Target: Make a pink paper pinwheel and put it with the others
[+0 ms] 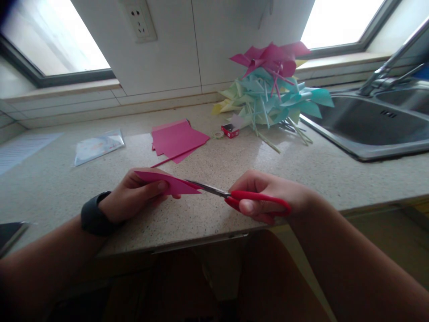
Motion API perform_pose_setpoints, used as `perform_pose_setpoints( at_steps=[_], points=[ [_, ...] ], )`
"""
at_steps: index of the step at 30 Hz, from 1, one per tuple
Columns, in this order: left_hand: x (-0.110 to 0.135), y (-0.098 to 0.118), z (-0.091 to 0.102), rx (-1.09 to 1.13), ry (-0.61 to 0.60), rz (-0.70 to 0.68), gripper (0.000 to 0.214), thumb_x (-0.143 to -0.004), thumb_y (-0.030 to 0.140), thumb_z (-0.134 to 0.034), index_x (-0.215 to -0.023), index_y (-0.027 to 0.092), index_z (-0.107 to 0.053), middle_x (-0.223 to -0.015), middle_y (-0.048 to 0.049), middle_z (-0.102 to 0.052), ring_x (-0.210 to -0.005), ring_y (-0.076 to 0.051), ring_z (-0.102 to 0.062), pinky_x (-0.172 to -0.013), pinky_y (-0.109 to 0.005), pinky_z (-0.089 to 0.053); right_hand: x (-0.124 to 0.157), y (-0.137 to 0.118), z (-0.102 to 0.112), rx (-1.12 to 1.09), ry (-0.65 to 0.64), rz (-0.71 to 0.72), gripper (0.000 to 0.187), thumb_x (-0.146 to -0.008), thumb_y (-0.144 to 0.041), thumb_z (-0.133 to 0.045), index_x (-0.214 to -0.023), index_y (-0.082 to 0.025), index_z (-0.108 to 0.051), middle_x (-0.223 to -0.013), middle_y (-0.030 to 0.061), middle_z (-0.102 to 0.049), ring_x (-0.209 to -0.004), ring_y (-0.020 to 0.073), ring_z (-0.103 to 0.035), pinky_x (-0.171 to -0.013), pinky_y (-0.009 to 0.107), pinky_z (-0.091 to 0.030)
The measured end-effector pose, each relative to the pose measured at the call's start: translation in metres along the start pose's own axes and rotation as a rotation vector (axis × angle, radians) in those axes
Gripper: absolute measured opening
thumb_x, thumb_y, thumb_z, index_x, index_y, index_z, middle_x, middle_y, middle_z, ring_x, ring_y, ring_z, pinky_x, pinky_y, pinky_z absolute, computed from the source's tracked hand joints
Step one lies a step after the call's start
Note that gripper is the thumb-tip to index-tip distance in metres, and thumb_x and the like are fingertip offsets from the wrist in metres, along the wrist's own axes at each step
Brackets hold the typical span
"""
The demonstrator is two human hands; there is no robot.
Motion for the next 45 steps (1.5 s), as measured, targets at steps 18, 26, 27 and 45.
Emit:
perform_pose_setpoints(
  at_steps=[18,26,27,45],
  points=[
    [0.001,0.009,-0.007,-0.074,-0.063,-0.019,0.016,-0.093,0.028,-0.066,-0.095,0.017,-0.078,-0.085,-0.0060,-0.079,-0.051,-0.007,-0.051,-0.047,-0.016,-0.045,-0.002,0.003,-0.002,-0.064,0.013,-0.058,0.049,-0.078,-0.058,-0.076,-0.068,-0.015,-0.055,-0.050,-0.0058,-0.049,-0.035,0.0031,-0.033,-0.030,0.014,-0.021],
    [-0.001,0.011,-0.008,-0.083,-0.053,-0.021,0.016,-0.092,0.027,-0.066,-0.094,0.015,-0.078,-0.083,-0.0075,-0.079,-0.051,-0.008,-0.051,-0.047,-0.017,-0.045,-0.003,0.001,-0.003,-0.024,0.043,-0.066,0.052,-0.076,-0.061,-0.076,-0.066,-0.014,-0.056,-0.045,-0.0055,-0.047,-0.035,0.0035,-0.034,-0.030,0.014,-0.020],
    [-0.001,0.012,-0.008,-0.084,-0.052,-0.020,0.016,-0.092,0.026,-0.066,-0.093,0.015,-0.078,-0.083,-0.0077,-0.079,-0.051,-0.008,-0.051,-0.047,-0.017,-0.045,-0.003,0.001,-0.003,-0.029,0.042,-0.073,0.052,-0.076,-0.061,-0.076,-0.065,-0.014,-0.056,-0.045,-0.0059,-0.046,-0.035,0.0035,-0.034,-0.030,0.015,-0.019],
    [0.001,0.013,-0.015,-0.095,-0.109,0.030,0.019,-0.094,0.024,-0.062,-0.093,0.014,-0.078,-0.082,-0.0067,-0.078,-0.044,-0.004,-0.044,-0.042,-0.015,-0.039,-0.006,0.002,-0.005,-0.036,0.045,-0.089,0.054,-0.069,-0.061,-0.081,-0.063,-0.014,-0.055,-0.045,-0.0067,-0.046,-0.037,0.0035,-0.033,-0.031,0.016,-0.017]
  ],
)
Point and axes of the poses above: each hand's wrist, its own x-axis away from the middle knuckle, its own z-axis out of the back of the hand, y = z × x, the point moved 2 cm from there along -x, towards the middle knuckle
